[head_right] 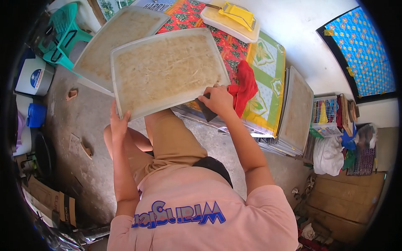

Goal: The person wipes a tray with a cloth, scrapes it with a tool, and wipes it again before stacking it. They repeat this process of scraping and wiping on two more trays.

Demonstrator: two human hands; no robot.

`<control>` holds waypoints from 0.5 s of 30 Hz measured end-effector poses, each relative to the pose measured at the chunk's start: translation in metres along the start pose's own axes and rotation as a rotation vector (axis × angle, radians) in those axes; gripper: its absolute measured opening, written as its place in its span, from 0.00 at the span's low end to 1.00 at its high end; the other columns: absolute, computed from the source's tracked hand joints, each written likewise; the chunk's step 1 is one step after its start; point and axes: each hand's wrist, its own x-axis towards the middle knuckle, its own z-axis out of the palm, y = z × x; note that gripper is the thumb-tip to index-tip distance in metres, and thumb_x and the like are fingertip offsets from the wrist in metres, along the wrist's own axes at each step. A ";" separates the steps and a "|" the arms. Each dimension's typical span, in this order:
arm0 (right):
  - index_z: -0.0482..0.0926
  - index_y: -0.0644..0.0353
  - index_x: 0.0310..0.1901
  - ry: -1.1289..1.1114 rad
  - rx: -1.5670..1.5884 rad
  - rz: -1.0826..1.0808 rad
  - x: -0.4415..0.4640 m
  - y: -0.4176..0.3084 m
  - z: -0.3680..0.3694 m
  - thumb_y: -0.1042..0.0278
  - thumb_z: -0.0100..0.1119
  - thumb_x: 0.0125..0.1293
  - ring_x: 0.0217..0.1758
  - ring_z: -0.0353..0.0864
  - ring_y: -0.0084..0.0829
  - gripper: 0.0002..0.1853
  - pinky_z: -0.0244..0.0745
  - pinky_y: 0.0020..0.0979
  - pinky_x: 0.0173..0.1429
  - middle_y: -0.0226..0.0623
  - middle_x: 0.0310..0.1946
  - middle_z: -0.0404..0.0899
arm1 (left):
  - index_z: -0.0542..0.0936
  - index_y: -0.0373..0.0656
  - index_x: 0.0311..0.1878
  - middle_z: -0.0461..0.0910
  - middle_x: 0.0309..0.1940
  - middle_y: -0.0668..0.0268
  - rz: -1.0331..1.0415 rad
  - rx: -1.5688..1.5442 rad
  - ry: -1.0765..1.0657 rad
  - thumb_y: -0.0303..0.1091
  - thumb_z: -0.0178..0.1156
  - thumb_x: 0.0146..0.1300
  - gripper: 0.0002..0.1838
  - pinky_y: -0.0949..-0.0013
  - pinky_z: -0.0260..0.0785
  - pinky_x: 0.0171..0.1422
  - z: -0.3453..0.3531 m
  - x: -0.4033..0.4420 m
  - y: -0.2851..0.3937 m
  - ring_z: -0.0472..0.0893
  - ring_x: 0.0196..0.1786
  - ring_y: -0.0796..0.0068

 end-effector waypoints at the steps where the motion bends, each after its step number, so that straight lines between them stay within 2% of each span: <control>1: 0.87 0.49 0.38 -0.009 0.001 0.021 0.001 0.000 -0.002 0.44 0.66 0.58 0.54 0.77 0.42 0.18 0.78 0.43 0.50 0.38 0.43 0.81 | 0.59 0.39 0.74 0.71 0.66 0.50 0.004 0.012 0.000 0.22 0.64 0.59 0.40 0.63 0.65 0.69 0.000 0.000 0.002 0.73 0.66 0.59; 6: 0.86 0.49 0.38 0.026 0.014 0.075 0.001 0.005 0.001 0.44 0.66 0.57 0.54 0.77 0.42 0.18 0.77 0.43 0.50 0.37 0.43 0.80 | 0.58 0.39 0.75 0.71 0.65 0.50 -0.006 -0.027 -0.010 0.22 0.64 0.59 0.40 0.64 0.66 0.68 0.000 0.000 0.002 0.74 0.65 0.60; 15: 0.86 0.50 0.38 0.125 0.034 0.012 -0.009 0.005 0.009 0.46 0.66 0.58 0.53 0.76 0.42 0.16 0.77 0.42 0.48 0.37 0.40 0.79 | 0.57 0.39 0.75 0.71 0.65 0.51 -0.004 -0.043 -0.011 0.21 0.63 0.60 0.40 0.65 0.66 0.68 0.001 -0.001 -0.001 0.74 0.64 0.61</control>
